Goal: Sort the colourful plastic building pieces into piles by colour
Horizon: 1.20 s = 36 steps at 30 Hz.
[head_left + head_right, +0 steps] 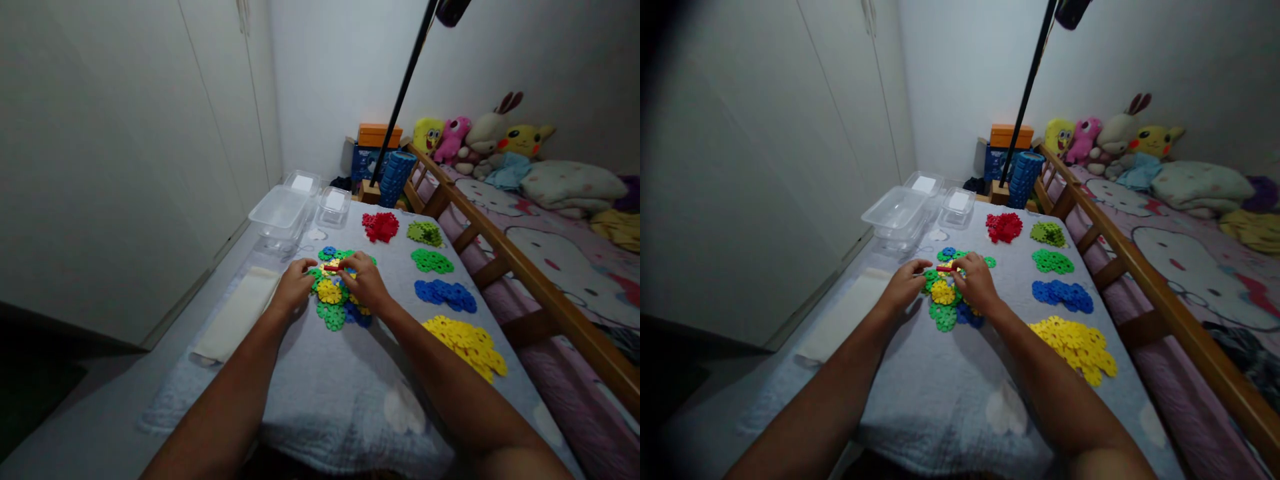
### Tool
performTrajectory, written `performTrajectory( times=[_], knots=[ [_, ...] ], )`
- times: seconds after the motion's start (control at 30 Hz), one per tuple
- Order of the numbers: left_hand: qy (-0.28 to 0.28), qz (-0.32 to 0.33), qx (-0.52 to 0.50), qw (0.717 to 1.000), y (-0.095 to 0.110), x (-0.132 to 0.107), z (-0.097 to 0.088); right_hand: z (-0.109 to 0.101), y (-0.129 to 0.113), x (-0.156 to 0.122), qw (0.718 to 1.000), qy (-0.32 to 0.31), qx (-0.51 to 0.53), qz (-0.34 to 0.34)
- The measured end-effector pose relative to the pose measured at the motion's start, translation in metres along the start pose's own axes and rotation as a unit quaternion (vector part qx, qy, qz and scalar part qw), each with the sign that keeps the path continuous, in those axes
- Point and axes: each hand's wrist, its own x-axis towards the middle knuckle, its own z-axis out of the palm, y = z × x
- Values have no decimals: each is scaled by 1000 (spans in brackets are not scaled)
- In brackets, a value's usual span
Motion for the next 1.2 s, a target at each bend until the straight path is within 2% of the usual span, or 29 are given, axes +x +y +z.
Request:
performTrajectory(
  times=[0.13, 0.23, 0.4, 0.53, 0.83, 1.07, 1.2],
  knots=[
    [-102, 53, 146, 983, 7, -7, -6, -18, 45, 28, 992, 54, 62, 96],
    [-165, 72, 212, 961, 10, -13, -10, -28, 82, 47, 976, 114, 59, 175],
    [-211, 90, 272, 935, 5, -18, -11, -39, 123, 69, 951, 157, -8, 266],
    [-211, 98, 289, 929, 1, -19, -9, -39, 135, 84, 938, 153, -48, 307],
    [-141, 128, 266, 945, -3, -15, -5, -40, 160, 103, 910, 186, -94, 359],
    [-117, 138, 258, 949, -1, -13, -5, -36, 180, 107, 919, 180, -91, 339],
    [-110, 134, 251, 952, 0, -11, -4, -28, 183, 107, 922, 186, -78, 332]
  ],
)
